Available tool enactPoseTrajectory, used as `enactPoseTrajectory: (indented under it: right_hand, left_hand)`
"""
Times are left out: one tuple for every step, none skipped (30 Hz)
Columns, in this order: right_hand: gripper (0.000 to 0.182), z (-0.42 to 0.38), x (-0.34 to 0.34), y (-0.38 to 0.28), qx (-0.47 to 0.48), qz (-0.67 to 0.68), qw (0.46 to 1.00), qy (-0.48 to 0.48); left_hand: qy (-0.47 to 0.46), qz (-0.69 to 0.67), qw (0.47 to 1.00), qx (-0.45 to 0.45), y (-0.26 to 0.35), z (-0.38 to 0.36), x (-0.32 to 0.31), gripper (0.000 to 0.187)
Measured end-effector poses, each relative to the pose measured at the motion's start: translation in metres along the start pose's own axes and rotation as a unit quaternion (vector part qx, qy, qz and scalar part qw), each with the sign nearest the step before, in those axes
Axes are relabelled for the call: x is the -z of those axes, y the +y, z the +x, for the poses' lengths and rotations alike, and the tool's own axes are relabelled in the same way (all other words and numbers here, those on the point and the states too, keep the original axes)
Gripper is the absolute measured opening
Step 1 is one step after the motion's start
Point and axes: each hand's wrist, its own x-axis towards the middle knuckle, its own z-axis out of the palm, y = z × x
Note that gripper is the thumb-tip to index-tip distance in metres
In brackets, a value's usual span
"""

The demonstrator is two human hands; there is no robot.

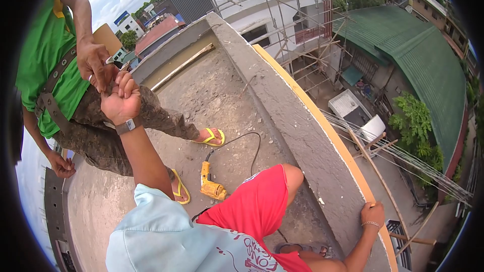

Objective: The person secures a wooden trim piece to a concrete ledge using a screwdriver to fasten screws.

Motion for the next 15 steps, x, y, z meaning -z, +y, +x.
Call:
enactPoseTrajectory:
  right_hand:
    - [0.035, 0.0, 0.001, 0.0, 0.003, -0.001, 1.0, -0.001]
    - [0.035, -0.001, 0.002, -0.001, 0.007, -0.002, 1.0, -0.002]
    - [0.035, -0.001, 0.003, -0.001, 0.01, -0.003, 1.0, -0.002]
    - [0.035, -0.002, 0.004, -0.002, 0.014, -0.003, 1.0, -0.002]
    - [0.035, -0.002, 0.005, -0.002, 0.016, -0.004, 1.0, -0.002]
    - [0.035, -0.003, 0.006, -0.003, 0.018, -0.004, 1.0, -0.003]
    - [0.035, -0.003, 0.007, -0.003, 0.019, -0.004, 1.0, -0.003]
    - [0.035, -0.003, 0.009, -0.004, 0.02, -0.003, 1.0, -0.004]
    - [0.035, -0.004, 0.01, -0.005, 0.021, -0.003, 1.0, -0.005]
    - [0.035, -0.005, 0.01, -0.005, 0.023, -0.004, 1.0, -0.005]
    - [0.035, -0.005, 0.012, -0.006, 0.024, -0.004, 1.0, -0.006]
    - [0.035, -0.006, 0.012, -0.007, 0.025, -0.004, 1.0, -0.006]
    - [0.036, -0.006, 0.013, -0.008, 0.023, -0.004, 1.0, -0.007]
    - [0.036, -0.007, 0.014, -0.009, 0.02, -0.005, 1.0, -0.008]
    - [0.036, -0.007, 0.014, -0.009, 0.014, -0.006, 1.0, -0.009]
  left_hand:
    - [-0.007, -0.015, 1.0, -0.011, -0.001, -0.005, -0.002, 0.04]
    - [-0.014, -0.03, 0.999, -0.023, -0.001, -0.009, -0.003, 0.036]
    - [-0.011, -0.03, 0.999, -0.024, 0.0, -0.01, -0.001, 0.036]
    - [-0.025, -0.019, 0.999, -0.006, 0.002, -0.011, 0.001, 0.031]
    - [-0.039, -0.008, 0.999, 0.012, 0.004, -0.011, 0.004, 0.027]
    - [-0.037, -0.007, 0.999, 0.013, 0.006, -0.01, 0.008, 0.027]
    - [-0.038, -0.005, 0.999, 0.021, 0.008, -0.008, 0.013, 0.021]
    - [-0.039, -0.002, 0.999, 0.029, 0.008, -0.008, 0.017, 0.019]
    - [-0.037, -0.002, 0.999, 0.03, 0.007, -0.007, 0.021, 0.019]
    - [-0.048, 0.006, 0.998, 0.027, 0.005, -0.008, 0.024, 0.018]
    - [-0.059, 0.014, 0.998, 0.025, 0.004, -0.009, 0.025, 0.019]
    - [-0.057, 0.013, 0.998, 0.027, 0.002, -0.01, 0.027, 0.019]
    - [-0.036, 0.014, 0.999, 0.013, -0.001, -0.01, 0.029, 0.019]
    - [-0.015, 0.015, 1.0, 0.001, -0.005, -0.011, 0.03, 0.02]
    - [-0.014, 0.013, 1.0, 0.009, -0.008, -0.011, 0.031, 0.02]
